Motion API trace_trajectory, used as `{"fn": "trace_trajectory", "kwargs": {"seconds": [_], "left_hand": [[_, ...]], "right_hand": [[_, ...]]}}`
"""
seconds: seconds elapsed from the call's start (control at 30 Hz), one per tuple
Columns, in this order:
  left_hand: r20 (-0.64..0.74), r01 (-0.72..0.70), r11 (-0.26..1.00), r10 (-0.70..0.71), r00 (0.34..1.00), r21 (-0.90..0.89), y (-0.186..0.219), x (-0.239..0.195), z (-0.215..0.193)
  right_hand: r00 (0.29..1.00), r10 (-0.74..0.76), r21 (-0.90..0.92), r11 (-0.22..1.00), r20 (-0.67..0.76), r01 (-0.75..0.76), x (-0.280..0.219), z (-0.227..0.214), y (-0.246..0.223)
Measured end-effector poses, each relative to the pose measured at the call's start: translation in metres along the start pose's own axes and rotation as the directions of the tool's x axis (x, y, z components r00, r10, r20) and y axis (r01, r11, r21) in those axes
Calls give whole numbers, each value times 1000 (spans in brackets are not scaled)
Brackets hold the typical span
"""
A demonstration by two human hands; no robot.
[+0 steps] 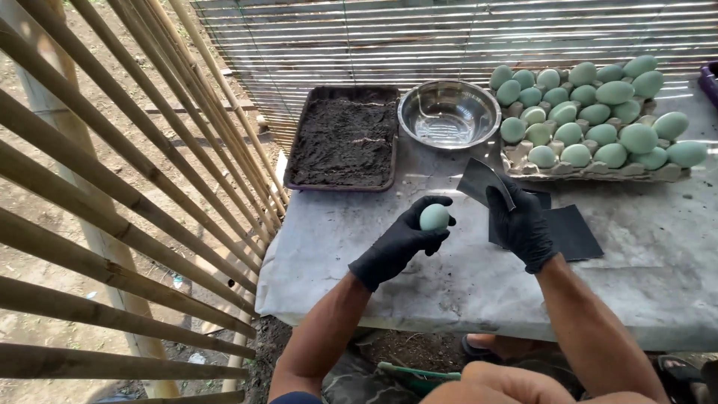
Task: The person holds a light green egg in their left hand and uses a piece of sandpaper in their right hand to sand the egg's surface. The person rotates the egg to sand different areas while standing at a table with a tray of soil, a metal bowl, and a carton of eggs.
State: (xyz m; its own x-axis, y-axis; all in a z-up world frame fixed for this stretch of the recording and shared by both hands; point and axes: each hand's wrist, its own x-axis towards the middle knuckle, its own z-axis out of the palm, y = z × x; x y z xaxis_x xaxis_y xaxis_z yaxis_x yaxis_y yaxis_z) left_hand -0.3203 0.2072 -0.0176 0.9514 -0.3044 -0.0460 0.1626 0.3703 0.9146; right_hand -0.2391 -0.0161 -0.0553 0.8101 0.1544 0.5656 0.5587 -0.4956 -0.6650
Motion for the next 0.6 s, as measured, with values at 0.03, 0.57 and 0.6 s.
{"fn": "trace_trajectory", "kwargs": {"seconds": [0.03, 0.57, 0.6], "left_hand": [[-7, 1, 1000, -1, 1000, 7, -2, 1, -2], [54, -8, 1000, 10, 998, -30, -7, 0, 1], [53, -10, 999, 12, 999, -45, -7, 1, 0]], "right_hand": [[1000, 0, 10, 1000, 0, 0, 0, -1, -2], [997, -72, 9, 997, 14, 72, -6, 1, 11], [992, -121, 9, 993, 43, 121, -8, 4, 32]]}}
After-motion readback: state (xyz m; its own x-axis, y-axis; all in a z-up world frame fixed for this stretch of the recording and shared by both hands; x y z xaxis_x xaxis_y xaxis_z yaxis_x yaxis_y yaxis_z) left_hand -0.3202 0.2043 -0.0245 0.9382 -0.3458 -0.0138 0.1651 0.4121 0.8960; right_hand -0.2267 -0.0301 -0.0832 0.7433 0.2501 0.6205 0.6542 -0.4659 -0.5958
